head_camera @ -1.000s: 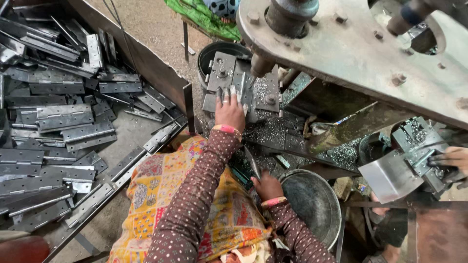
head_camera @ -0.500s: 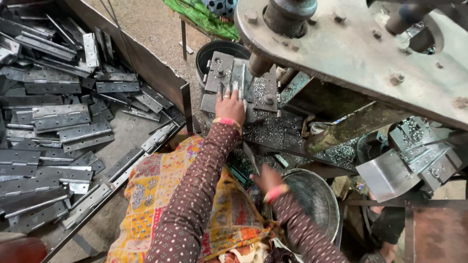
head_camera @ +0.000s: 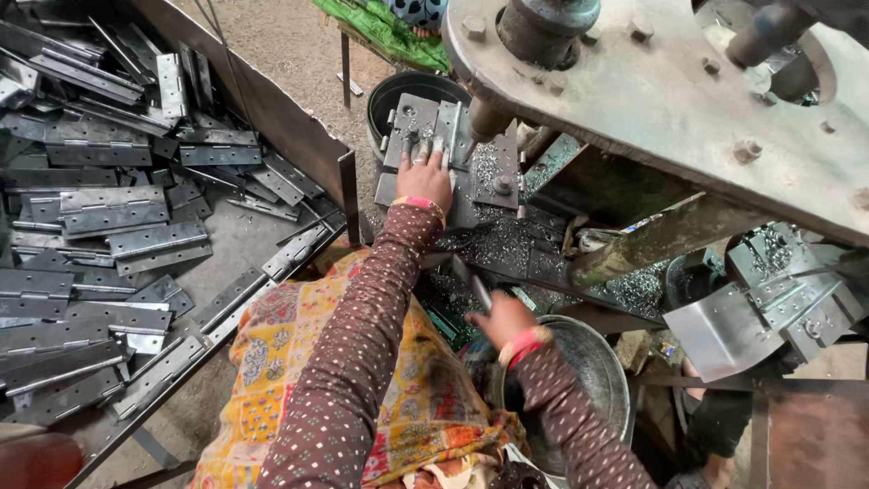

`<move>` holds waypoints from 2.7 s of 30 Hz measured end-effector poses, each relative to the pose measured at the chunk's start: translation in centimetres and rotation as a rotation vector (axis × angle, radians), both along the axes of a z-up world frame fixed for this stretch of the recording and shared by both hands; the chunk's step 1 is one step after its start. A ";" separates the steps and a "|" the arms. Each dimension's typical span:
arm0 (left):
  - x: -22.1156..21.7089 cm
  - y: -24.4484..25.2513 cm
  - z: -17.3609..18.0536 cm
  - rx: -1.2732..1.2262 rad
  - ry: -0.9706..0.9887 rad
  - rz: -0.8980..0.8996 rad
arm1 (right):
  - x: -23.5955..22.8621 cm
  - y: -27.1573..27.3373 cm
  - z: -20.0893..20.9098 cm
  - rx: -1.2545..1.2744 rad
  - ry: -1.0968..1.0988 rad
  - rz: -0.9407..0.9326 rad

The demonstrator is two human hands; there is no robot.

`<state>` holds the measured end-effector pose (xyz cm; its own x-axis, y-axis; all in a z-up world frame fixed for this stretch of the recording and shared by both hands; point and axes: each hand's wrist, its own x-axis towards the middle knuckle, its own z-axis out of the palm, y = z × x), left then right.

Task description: The person sits on the floor and operates a manual metal press machine. They pick up metal hinge pieces from a nearby bin, place them into the press die, and activate the press to process the metal. The finished pieces are then removed and placed back into the bin.

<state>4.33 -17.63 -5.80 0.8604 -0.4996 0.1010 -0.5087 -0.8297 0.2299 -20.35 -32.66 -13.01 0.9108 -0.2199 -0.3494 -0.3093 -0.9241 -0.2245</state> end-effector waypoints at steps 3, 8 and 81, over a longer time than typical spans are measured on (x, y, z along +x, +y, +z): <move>0.6 0.0 0.1 0.029 0.010 -0.019 | -3.9 1.6 -5.7 0.025 -0.236 -0.012; 0.3 0.4 1.0 0.117 0.113 -0.055 | -2.7 1.8 -5.0 0.108 0.014 -0.105; -7.5 2.4 -0.4 -0.113 -0.258 0.055 | -2.4 2.2 -2.4 0.060 -0.029 -0.126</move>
<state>-3.20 -15.24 -6.20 0.8247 -0.4258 0.3722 -0.5171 -0.8342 0.1915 -22.75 -30.43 -15.42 0.8874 -0.3126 -0.3390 -0.4144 -0.8629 -0.2891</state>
